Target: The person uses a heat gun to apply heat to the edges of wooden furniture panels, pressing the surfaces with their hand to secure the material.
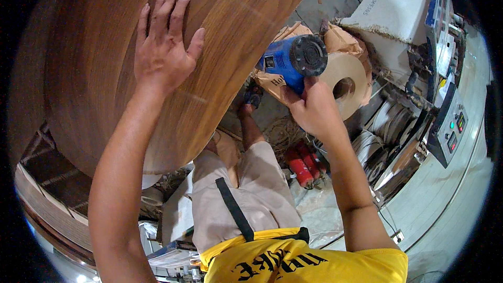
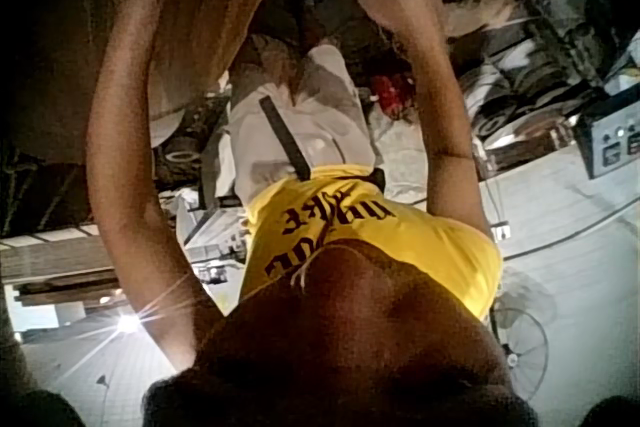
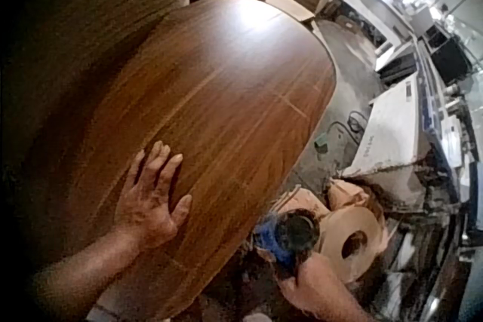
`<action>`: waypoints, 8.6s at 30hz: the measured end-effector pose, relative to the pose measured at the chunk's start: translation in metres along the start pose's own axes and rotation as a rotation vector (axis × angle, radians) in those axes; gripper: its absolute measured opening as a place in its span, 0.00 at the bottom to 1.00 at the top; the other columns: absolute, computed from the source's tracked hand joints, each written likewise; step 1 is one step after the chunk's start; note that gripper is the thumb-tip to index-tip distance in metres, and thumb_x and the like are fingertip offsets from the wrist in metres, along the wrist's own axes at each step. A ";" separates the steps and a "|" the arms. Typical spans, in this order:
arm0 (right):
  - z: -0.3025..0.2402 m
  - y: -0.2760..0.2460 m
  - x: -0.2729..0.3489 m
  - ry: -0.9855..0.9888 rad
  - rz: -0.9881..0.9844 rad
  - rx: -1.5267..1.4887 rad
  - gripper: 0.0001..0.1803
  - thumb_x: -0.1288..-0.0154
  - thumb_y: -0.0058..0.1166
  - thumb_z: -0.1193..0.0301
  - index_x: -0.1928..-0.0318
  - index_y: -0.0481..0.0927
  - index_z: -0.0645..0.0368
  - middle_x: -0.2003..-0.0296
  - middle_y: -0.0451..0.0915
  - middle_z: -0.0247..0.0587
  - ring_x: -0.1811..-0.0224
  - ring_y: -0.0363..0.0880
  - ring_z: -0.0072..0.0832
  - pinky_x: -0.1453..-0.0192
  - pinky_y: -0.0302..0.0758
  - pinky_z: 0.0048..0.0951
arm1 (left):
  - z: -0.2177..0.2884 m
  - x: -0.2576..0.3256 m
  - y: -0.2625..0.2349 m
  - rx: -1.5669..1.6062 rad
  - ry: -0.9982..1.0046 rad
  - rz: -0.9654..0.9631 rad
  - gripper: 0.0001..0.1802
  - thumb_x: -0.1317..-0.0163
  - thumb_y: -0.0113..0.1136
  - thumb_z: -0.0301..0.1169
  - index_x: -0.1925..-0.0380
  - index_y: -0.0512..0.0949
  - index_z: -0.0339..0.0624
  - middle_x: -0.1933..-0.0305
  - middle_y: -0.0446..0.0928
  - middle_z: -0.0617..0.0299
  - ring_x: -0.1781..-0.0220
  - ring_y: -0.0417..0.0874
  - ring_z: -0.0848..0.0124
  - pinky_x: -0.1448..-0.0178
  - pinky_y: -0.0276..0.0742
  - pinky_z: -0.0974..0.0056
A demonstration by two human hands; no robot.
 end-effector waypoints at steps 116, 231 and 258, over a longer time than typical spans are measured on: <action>0.012 0.046 0.091 -0.317 -0.073 -0.004 0.31 0.41 0.64 0.75 0.36 0.73 0.64 0.55 0.82 0.57 0.57 0.86 0.55 0.55 0.84 0.51 | -0.006 -0.001 0.001 -0.051 -0.010 -0.033 0.38 0.27 0.58 0.46 0.21 0.61 0.50 0.18 0.62 0.57 0.13 0.57 0.59 0.12 0.49 0.49; 0.167 0.000 -0.008 0.452 -0.001 -1.292 0.15 0.27 0.67 0.57 0.56 0.82 0.54 0.71 0.84 0.35 0.79 0.78 0.22 0.74 0.74 0.25 | -0.011 0.003 -0.003 0.084 -0.028 0.011 0.38 0.27 0.55 0.41 0.21 0.60 0.42 0.17 0.64 0.54 0.14 0.60 0.54 0.12 0.50 0.45; 0.166 0.032 0.008 0.440 -0.039 -1.309 0.16 0.28 0.68 0.56 0.55 0.81 0.54 0.70 0.85 0.36 0.79 0.79 0.20 0.75 0.75 0.23 | -0.008 0.001 -0.007 0.084 -0.023 0.037 0.36 0.28 0.59 0.41 0.23 0.62 0.45 0.20 0.67 0.54 0.16 0.63 0.54 0.13 0.54 0.45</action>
Point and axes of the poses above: each hand's wrist, its own x-axis away from the middle knuckle, its own y-axis out of the palm, z = x × y, the point moved 4 cm from there along -x, towards the middle knuckle
